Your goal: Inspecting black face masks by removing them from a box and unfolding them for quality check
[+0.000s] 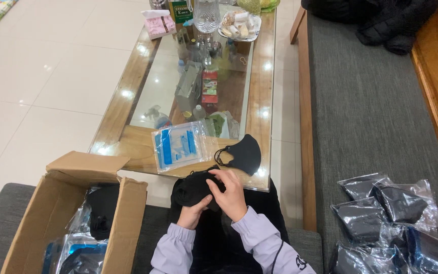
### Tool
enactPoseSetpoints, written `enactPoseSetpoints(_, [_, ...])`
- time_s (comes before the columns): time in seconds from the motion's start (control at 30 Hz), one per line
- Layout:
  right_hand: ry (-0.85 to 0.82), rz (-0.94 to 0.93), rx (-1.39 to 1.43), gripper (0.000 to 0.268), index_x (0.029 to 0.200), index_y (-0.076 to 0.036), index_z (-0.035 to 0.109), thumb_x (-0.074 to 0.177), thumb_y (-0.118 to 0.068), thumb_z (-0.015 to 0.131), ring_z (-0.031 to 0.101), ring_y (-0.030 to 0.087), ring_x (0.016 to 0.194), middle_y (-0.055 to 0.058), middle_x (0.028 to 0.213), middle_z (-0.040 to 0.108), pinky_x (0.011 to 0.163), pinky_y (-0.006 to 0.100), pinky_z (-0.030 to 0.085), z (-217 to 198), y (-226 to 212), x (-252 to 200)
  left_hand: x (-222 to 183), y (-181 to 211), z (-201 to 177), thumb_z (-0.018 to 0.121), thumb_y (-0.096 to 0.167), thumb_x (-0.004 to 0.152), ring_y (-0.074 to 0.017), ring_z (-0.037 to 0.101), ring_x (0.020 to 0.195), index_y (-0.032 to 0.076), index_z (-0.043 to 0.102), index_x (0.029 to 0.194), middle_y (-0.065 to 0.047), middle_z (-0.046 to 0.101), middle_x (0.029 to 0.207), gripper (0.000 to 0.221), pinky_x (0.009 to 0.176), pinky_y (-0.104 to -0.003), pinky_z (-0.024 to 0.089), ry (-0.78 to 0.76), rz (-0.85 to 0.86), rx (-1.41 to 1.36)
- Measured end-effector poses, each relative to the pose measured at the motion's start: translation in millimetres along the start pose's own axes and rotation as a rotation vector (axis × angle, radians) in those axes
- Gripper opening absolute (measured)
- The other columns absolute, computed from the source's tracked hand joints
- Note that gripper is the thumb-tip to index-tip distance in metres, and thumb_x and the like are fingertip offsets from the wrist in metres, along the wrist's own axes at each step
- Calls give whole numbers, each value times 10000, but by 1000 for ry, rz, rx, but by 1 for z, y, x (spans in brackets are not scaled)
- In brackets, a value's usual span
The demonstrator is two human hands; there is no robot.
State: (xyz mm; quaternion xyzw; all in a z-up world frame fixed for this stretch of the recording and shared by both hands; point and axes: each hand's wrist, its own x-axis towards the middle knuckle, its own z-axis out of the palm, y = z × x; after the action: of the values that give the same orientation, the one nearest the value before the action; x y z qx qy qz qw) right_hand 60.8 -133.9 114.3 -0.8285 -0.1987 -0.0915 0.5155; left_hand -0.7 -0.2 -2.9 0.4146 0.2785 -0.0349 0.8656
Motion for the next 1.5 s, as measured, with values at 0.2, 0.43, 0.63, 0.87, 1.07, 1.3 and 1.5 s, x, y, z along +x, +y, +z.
enactPoseSetpoints(0.2, [-82,-123,-84,174,1039,-10,708,940,-151,682,615,284,888,97,918,682,784,392,487,6,6,-18,9,-2,-6,732,11,880,-269,708,1061,49,672,1301,-164,741,1216,427,788,-404,614,15,67,-185])
enactPoseSetpoints(0.43, [-57,-157,-81,129,1023,-32,716,985,-84,605,629,260,818,87,887,727,708,377,507,6,4,-22,12,-5,-13,721,-37,866,-307,675,1129,26,621,1347,-190,695,1288,495,891,-446,607,-20,83,-213])
enactPoseSetpoints(0.63, [-40,66,198,132,1065,-79,749,954,-83,678,721,226,944,81,1014,767,894,328,535,4,50,-17,19,-12,-22,720,-62,876,-264,704,1069,56,670,1294,-160,736,1204,438,872,-411,608,-15,77,-233])
enactPoseSetpoints(0.87, [267,578,461,216,1126,-9,646,954,-101,739,651,147,570,96,819,739,438,220,508,-33,109,8,20,-1,-25,709,-57,902,-367,699,1150,140,714,1293,-143,709,1297,438,939,-502,605,6,83,-319])
enactPoseSetpoints(1.07, [233,720,184,377,1294,13,637,968,-165,699,614,165,419,98,660,712,386,275,494,-37,157,13,13,0,-19,756,-60,862,-320,749,1045,164,746,1244,-112,753,1224,443,789,-381,644,26,53,-311])
enactPoseSetpoints(1.3, [160,480,-258,514,1465,-90,545,982,-255,605,659,255,693,16,698,649,735,443,507,-42,132,15,9,9,-10,710,-68,844,-281,695,1105,60,653,1376,-148,711,1286,549,880,-398,597,59,1,-286])
enactPoseSetpoints(1.5, [174,240,-676,468,1423,-207,574,965,-297,608,565,295,1010,88,1108,524,577,471,534,-42,86,20,6,15,-7,713,-50,865,-295,713,1063,12,684,1325,-175,736,1221,465,863,-386,603,16,-9,-266])
